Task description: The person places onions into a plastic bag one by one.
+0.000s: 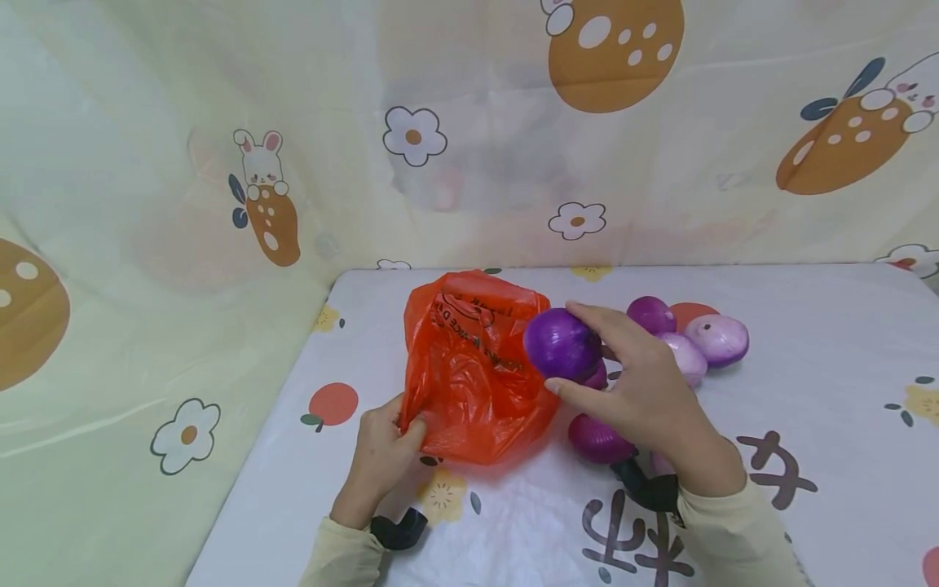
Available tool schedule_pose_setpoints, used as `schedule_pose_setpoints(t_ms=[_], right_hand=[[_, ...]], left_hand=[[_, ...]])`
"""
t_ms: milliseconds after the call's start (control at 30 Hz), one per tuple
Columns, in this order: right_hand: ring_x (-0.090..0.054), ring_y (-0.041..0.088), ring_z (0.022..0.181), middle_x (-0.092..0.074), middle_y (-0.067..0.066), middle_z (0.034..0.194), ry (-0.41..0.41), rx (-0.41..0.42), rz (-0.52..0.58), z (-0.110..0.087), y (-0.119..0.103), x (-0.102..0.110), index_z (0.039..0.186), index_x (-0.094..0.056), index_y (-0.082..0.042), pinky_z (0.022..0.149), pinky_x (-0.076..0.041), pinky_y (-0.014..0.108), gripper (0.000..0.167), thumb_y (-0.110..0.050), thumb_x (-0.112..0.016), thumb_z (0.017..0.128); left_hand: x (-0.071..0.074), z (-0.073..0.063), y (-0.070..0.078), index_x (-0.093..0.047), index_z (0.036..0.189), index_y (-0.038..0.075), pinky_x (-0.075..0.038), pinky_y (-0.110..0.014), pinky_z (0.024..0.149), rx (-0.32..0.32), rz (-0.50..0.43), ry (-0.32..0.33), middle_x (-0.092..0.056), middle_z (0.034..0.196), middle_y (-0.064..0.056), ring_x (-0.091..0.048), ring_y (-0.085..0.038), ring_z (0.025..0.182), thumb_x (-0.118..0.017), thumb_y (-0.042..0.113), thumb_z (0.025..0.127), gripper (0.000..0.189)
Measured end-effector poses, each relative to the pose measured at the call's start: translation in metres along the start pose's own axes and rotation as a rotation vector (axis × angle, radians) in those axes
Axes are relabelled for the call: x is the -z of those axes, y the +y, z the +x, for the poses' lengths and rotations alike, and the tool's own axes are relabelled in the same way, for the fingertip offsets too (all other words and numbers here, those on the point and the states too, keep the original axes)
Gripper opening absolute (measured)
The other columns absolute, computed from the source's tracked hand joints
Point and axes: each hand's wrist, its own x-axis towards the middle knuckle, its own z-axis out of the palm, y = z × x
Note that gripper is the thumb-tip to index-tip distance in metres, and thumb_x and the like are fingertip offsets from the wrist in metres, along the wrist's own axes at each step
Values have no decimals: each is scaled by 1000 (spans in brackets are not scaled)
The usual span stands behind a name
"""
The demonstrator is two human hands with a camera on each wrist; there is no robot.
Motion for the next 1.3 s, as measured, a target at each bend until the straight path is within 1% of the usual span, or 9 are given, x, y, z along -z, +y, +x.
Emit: schedule_pose_setpoints(t_ms=[267,367,567,667,800,1000,1167,1300], right_hand=[[-64,32,123,-65,14,139,-26,25,34,-1,-1,-14,144,-59,-6,90,-60,56,81,-20,-93,72],[-63,33,124,-64,14,140,-51,29,56,-1,-2,-20,143,-60,-5,91,-60,54,79,-21,-93,73],[-62,30,127,-61,11,144,-125,-1,87,-2,-5,-28,147,-57,-7,91,-60,50,80,-25,-91,77],[-61,31,128,-59,12,146,-151,-9,93,-2,-5,-31,148,-55,-7,91,-61,49,81,-25,-90,78],[-60,34,129,-59,13,146,-173,2,73,-4,-4,-37,149,-54,-7,92,-60,51,80,-25,-88,80],[-60,38,128,-57,14,148,-225,-27,21,-4,-4,-44,151,-53,-9,93,-59,56,78,-30,-85,83],[-61,40,127,-56,15,148,-245,-33,-28,-4,-4,-49,151,-54,-9,93,-58,58,78,-30,-85,83],[-60,41,129,-56,17,148,-264,-34,-58,-5,-4,-53,151,-54,-8,93,-58,58,78,-30,-86,82]], left_hand=[[0,0,0,-72,121,1,-62,-25,69,-9,-13,-1,-79,104,-8,-73,-8,73,-62,1,93,30],[0,0,0,-73,121,1,-62,-25,68,-14,-11,2,-79,104,-8,-73,-8,73,-62,0,93,30],[0,0,-1,-73,121,1,-62,-25,68,-14,7,9,-79,106,-8,-74,-10,76,-62,1,92,30],[-1,0,-1,-73,118,1,-61,-25,64,-25,21,17,-79,104,-9,-72,-12,74,-62,0,92,29],[-1,-1,-2,-74,116,0,-59,-25,59,-39,28,22,-79,101,-11,-69,-13,71,-61,-2,91,28],[-1,0,-1,-74,115,0,-60,-24,61,-41,38,25,-79,101,-10,-70,-13,72,-61,-2,91,27],[-1,-1,-2,-74,116,1,-60,-23,65,-47,41,26,-79,103,-10,-72,-14,75,-62,-1,91,28],[-1,-1,-2,-74,117,2,-61,-23,65,-42,32,20,-79,104,-9,-72,-14,75,-62,-1,91,29]])
